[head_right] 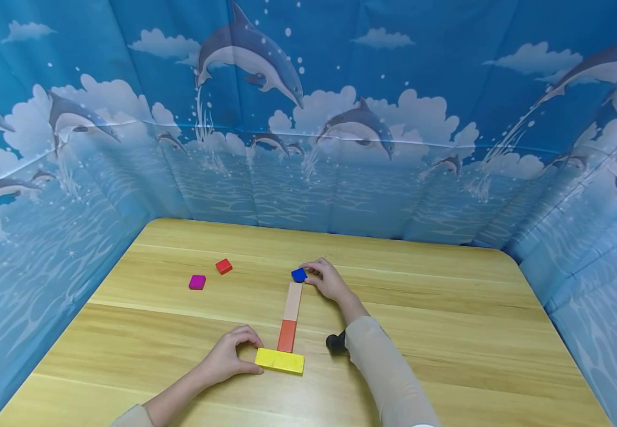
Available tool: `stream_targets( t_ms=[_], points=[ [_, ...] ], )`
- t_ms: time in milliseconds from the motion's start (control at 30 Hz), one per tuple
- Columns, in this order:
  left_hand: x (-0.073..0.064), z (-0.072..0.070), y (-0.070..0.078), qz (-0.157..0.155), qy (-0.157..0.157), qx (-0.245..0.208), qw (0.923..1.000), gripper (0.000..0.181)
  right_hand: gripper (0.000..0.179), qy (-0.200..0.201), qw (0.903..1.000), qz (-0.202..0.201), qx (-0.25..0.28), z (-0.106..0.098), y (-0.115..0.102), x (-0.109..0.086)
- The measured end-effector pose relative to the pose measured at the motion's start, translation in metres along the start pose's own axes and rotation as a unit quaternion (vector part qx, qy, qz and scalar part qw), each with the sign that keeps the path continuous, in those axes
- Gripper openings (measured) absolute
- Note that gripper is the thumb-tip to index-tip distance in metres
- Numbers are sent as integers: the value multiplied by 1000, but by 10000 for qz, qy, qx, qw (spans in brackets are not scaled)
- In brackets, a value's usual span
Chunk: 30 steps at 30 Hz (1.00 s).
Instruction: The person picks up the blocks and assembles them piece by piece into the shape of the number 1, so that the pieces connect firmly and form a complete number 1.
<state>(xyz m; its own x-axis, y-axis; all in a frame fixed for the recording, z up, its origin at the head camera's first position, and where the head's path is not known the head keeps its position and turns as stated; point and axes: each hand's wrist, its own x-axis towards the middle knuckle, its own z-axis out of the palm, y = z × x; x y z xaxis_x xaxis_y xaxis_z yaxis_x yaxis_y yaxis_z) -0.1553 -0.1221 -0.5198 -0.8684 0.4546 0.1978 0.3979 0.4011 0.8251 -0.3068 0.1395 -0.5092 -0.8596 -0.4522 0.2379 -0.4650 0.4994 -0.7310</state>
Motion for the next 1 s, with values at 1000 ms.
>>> stream_targets(
  t_ms=[1000],
  points=[
    [-2, 0, 0, -72, -32, 51, 10000, 34, 29, -111, 9998, -116, -142, 2, 0, -1]
  ],
)
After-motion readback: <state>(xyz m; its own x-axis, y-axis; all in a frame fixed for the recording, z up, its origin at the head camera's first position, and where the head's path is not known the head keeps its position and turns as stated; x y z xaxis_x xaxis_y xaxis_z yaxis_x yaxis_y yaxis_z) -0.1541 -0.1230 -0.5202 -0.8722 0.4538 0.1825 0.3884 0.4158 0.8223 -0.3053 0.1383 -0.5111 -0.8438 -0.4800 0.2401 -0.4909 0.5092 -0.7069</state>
